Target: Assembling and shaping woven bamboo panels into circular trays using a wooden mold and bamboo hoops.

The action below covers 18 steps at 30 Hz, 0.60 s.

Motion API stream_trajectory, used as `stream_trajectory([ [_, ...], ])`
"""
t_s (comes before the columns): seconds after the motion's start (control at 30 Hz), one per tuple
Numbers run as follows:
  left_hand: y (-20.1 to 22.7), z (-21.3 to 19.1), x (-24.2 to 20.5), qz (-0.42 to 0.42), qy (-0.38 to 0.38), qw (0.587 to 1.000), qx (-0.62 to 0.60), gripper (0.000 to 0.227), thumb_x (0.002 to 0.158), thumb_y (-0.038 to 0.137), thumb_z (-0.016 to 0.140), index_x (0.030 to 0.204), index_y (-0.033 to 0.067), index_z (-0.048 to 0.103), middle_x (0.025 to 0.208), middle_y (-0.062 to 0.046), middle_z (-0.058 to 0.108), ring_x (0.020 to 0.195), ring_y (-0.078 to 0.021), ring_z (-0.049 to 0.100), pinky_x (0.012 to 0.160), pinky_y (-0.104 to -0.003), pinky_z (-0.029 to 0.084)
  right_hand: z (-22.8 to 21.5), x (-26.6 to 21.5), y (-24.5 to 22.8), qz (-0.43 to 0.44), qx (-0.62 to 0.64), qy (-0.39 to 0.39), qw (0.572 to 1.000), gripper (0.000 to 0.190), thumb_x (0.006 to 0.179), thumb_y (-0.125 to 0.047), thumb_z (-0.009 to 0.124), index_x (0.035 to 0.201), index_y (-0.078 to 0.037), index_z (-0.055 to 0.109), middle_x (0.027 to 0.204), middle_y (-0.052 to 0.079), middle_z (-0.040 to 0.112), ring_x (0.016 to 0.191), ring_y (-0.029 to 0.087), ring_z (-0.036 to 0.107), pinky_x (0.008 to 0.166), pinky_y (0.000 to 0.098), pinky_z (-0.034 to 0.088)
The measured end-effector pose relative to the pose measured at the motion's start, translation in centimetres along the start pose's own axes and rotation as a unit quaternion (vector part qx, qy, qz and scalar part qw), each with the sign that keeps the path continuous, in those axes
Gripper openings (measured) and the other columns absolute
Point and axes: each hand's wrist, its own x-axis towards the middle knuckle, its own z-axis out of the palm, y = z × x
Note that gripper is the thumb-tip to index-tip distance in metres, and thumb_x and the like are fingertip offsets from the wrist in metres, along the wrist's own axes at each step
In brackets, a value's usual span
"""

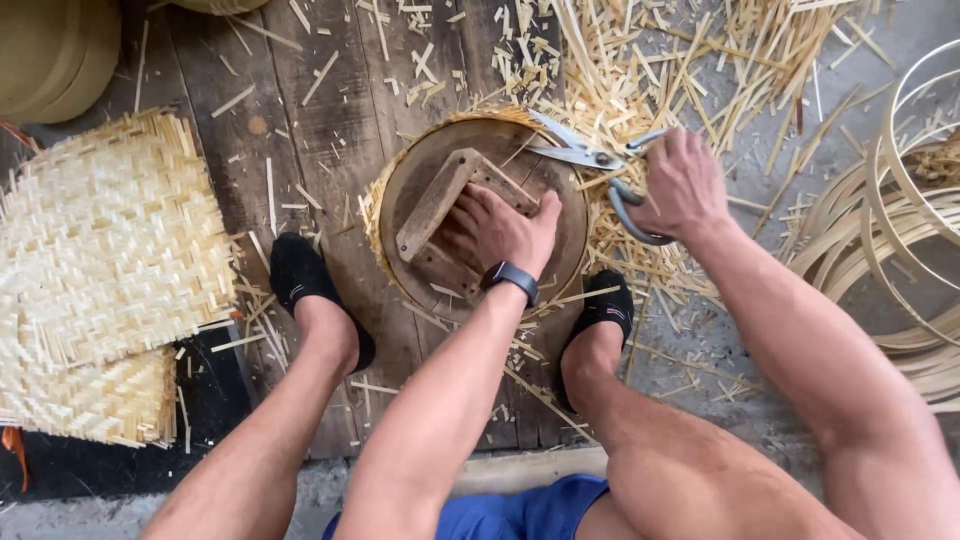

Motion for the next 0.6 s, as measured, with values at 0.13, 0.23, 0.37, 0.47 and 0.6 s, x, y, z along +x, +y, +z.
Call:
stream_trajectory([
  [0.13,-0.8,0.0,-0.7,0.104,0.040,0.992,0.061,0.120,0.076,0.063,0.069,0.156,-0.0092,0.017,0.160,-0.034,0.023,0.151,-0.0457,0.019,0.121,-0.065,0.005,6.9,0.6,0.6,0.009,-0.001,0.025,1.000,0.051,0.081,-0.046,0.073,0.106,-0.002,0.070,0.098,0.012,0.065,0.088,0.023,0.063,0.076,0.0346,0.055],
  [0.23,-1.6,-0.7,-0.8,0.143,0.033,0.986,0.084,0.118,0.072,0.059,0.072,0.154,-0.0090,0.021,0.158,-0.033,0.029,0.151,-0.0451,0.022,0.122,-0.065,0.005,4.0,-0.1,0.9,0.035,0.044,-0.056,0.997,0.033,0.092,-0.033,0.068,0.109,-0.005,0.070,0.100,0.012,0.065,0.087,0.022,0.062,0.074,0.0363,0.055],
  [0.37,-2.7,-0.7,-1.1,0.216,0.020,0.968,0.126,0.117,0.068,0.057,0.075,0.151,-0.0087,0.027,0.157,-0.033,0.032,0.150,-0.0454,0.023,0.123,-0.064,0.006,2.7,-2.0,2.4,0.065,0.085,-0.103,0.989,0.034,0.096,-0.036,0.066,0.105,-0.003,0.072,0.096,0.014,0.067,0.083,0.022,0.062,0.072,0.0393,0.054],
  [0.47,-3.0,-0.8,-1.2,0.252,0.008,0.957,0.144,0.116,0.066,0.055,0.076,0.150,-0.0096,0.028,0.156,-0.036,0.031,0.149,-0.0460,0.023,0.121,-0.064,0.005,1.6,-0.6,-0.3,-0.016,-0.043,0.153,0.987,0.060,0.075,-0.059,0.068,0.096,-0.003,0.073,0.087,0.014,0.066,0.077,0.022,0.062,0.065,0.0312,0.054],
  [0.6,-3.7,-1.4,-1.2,0.274,-0.026,0.948,0.160,0.116,0.066,0.053,0.075,0.150,-0.0110,0.028,0.155,-0.035,0.032,0.149,-0.0462,0.024,0.122,-0.064,0.005,0.7,-0.8,-0.5,0.016,0.006,0.037,0.999,0.056,0.084,-0.054,0.069,0.096,0.001,0.072,0.090,0.015,0.066,0.082,0.023,0.062,0.069,0.0352,0.053],
])
